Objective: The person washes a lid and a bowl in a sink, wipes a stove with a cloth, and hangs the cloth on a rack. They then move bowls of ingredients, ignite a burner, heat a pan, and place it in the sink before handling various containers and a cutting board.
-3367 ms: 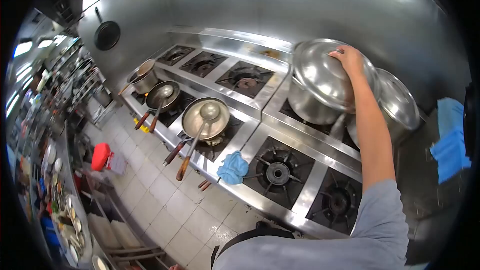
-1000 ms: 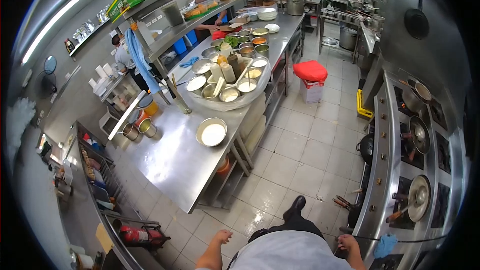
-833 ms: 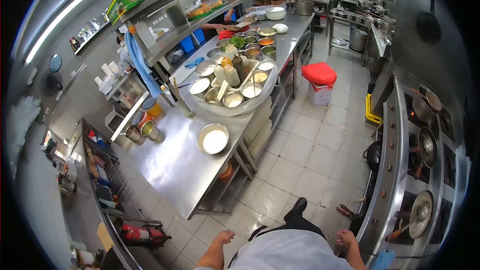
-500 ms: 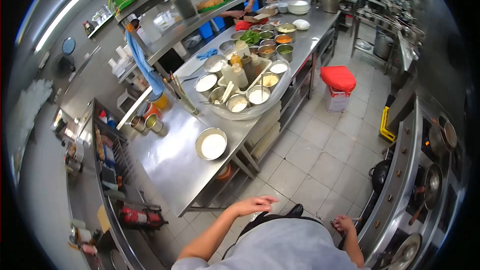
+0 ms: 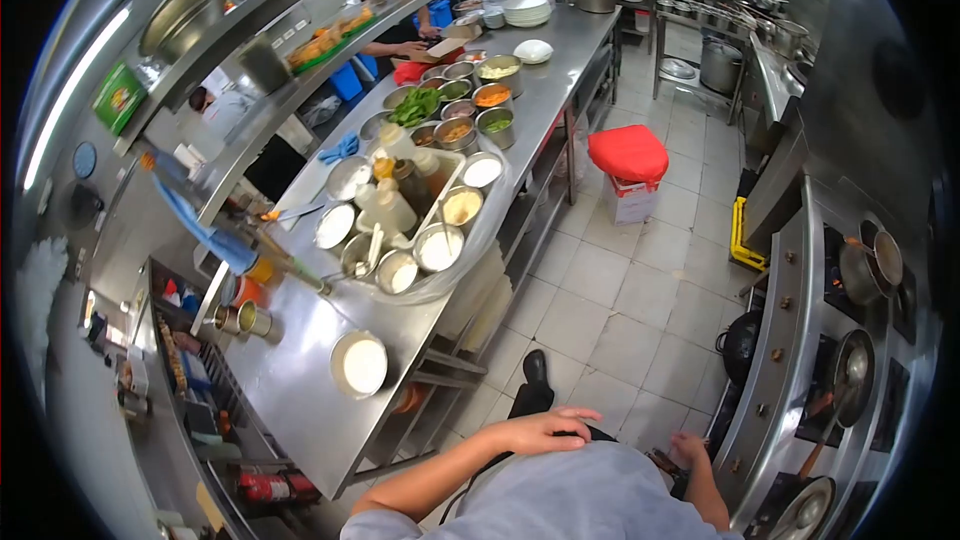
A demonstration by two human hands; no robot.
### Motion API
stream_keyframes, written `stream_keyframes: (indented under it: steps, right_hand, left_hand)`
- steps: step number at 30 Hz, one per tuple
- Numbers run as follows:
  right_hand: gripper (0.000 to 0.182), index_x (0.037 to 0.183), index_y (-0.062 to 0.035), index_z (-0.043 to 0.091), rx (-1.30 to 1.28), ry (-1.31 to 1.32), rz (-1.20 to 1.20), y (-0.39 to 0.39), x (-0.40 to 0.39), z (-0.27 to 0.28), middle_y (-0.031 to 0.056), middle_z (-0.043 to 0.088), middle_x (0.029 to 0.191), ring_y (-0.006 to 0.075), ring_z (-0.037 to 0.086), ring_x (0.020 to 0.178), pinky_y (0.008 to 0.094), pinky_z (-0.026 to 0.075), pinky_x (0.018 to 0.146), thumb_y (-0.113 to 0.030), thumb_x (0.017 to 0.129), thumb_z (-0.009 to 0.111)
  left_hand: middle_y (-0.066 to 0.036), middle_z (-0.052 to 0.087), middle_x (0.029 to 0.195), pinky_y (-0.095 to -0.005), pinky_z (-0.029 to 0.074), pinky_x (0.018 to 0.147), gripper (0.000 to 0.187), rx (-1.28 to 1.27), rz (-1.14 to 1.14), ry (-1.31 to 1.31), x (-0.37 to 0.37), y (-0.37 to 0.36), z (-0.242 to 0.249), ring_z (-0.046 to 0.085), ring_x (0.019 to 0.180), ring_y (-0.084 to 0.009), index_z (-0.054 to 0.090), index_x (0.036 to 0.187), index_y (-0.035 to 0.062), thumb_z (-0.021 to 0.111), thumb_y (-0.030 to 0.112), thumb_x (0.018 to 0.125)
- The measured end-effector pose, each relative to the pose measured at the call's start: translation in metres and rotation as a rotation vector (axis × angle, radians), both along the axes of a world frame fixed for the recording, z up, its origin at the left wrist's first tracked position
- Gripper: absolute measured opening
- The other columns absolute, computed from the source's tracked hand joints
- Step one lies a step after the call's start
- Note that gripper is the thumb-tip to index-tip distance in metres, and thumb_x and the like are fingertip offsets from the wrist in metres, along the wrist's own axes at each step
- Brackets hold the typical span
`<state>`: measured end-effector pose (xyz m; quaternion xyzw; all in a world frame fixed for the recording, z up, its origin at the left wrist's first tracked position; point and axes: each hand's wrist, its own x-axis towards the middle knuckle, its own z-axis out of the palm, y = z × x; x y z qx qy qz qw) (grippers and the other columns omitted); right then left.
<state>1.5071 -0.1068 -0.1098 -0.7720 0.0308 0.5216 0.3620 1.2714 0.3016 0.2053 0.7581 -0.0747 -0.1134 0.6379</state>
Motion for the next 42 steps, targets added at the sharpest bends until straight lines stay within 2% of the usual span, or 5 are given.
stream_keyframes:
  steps: [10, 12, 18, 32, 42]
  right_hand:
    - [0.013, 0.085, -0.0024, 0.063, -0.109, 0.088, -0.308, 0.032, 0.039, 0.054, 0.0085, 0.061, 0.067, 0.0188, 0.060, 0.056, 0.0286, 0.043, 0.044, -0.013, 0.089, 0.056]
    - [0.015, 0.094, -0.0013, 0.063, 0.029, -0.075, -0.377, 0.020, 0.070, -0.001, 0.0095, 0.063, 0.074, 0.0188, 0.061, 0.057, 0.0285, 0.044, 0.044, -0.013, 0.089, 0.056]
    - [0.028, 0.113, -0.0031, 0.057, 0.087, -0.215, -0.579, 0.112, 0.096, 0.086, 0.0065, 0.064, 0.084, 0.0180, 0.062, 0.063, 0.0319, 0.050, 0.050, -0.020, 0.090, 0.059]
    - [0.017, 0.103, -0.0099, 0.057, -0.055, 0.155, -0.741, 0.030, 0.164, 0.031, 0.0045, 0.062, 0.079, 0.0154, 0.060, 0.055, 0.0304, 0.049, 0.045, -0.023, 0.091, 0.056]
    - [0.029, 0.115, -0.0039, 0.057, 0.149, -0.244, -0.862, 0.061, 0.280, 0.082, 0.0058, 0.064, 0.083, 0.0134, 0.061, 0.065, 0.0253, 0.048, 0.051, -0.017, 0.089, 0.059]
  left_hand:
    - [-0.012, 0.044, 0.140, -0.0410, 0.028, 0.108, 0.030, 0.005, -0.181, 0.014, 0.142, 0.109, 0.008, 0.034, 0.132, -0.0296, 0.064, 0.093, 0.0020, 0.052, 0.029, 0.096]
    - [-0.012, 0.044, 0.140, -0.0408, 0.028, 0.108, 0.031, 0.058, -0.281, -0.022, 0.174, 0.124, 0.004, 0.034, 0.132, -0.0301, 0.065, 0.096, 0.0021, 0.052, 0.030, 0.096]
    - [-0.012, 0.044, 0.140, -0.0433, 0.030, 0.106, 0.031, -0.051, -0.574, 0.050, 0.261, 0.167, -0.011, 0.036, 0.131, -0.0290, 0.065, 0.093, 0.0013, 0.052, 0.029, 0.097]
    - [-0.013, 0.047, 0.137, -0.0399, 0.031, 0.106, 0.027, -0.001, -0.641, 0.045, 0.438, 0.133, 0.016, 0.040, 0.127, -0.0304, 0.065, 0.094, 0.0035, 0.054, 0.028, 0.096]
    - [-0.014, 0.045, 0.138, -0.0389, 0.030, 0.107, 0.025, 0.001, -0.917, -0.062, 0.531, 0.100, 0.007, 0.038, 0.130, -0.0294, 0.064, 0.091, 0.0020, 0.052, 0.023, 0.097]
